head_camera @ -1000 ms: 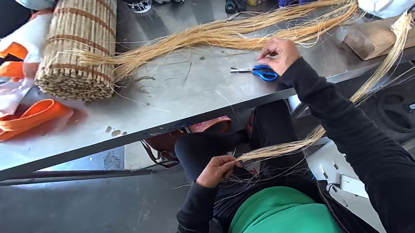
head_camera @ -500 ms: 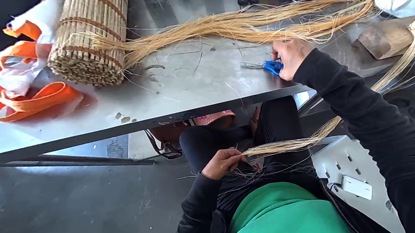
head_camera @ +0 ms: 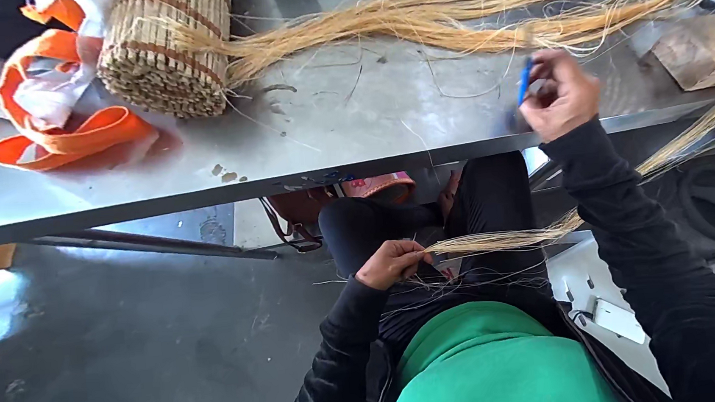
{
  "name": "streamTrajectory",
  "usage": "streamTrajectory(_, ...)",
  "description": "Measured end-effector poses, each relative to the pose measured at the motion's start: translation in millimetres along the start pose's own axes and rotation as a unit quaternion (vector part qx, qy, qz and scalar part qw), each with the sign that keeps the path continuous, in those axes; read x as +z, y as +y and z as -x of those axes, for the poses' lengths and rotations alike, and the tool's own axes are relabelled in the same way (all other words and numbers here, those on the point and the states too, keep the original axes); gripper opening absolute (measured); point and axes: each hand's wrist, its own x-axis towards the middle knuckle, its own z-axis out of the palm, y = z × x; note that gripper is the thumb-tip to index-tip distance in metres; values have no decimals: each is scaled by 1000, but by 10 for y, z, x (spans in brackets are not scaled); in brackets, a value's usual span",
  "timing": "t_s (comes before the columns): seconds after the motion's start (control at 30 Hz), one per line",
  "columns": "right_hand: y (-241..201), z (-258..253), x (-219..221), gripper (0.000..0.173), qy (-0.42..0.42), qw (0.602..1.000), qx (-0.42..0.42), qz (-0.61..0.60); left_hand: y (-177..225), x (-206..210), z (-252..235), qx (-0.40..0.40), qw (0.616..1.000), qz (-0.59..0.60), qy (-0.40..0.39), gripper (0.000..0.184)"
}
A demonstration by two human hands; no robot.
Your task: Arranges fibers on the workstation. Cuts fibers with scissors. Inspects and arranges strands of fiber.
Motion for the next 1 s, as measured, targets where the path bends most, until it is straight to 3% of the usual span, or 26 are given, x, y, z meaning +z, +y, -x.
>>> streamTrajectory(0.1,-176,144,-284,47,54,984,-10,-171,-22,-6,-7,-1,1000,6,-8,23)
streamTrajectory(0.17,-396,366,-472,43,36,953,11,-301,-24,3,-3,-9,1000,11,-16,22)
streamTrajectory(0.33,-820,1315,-542,37,-123,828,230,-497,-21,57,10,-25,999,25,-27,23)
streamTrajectory(0.4,-926,1687,-456,36,-186,771,266,-548,-16,79,28,-36,999,25,-23,25)
streamTrajectory(0.47,-1022,1952,-403,34,-251,745,278,-552,-12,91,50,-49,998,35,-25,28)
streamTrajectory(0.63,-943,2203,-353,37,-394,761,300,-419,-35,105,76,-67,993,90,-34,56)
streamTrajectory(0.73,-783,2197,-332,49,-498,735,274,-369,-39,88,64,-59,992,99,-46,52)
streamTrajectory(0.87,-678,2233,-250,51,-495,724,275,-395,-68,83,27,-35,994,82,-70,29)
streamTrajectory(1.0,-716,2250,-141,51,-456,738,297,-399,-27,143,27,-28,995,79,-54,21)
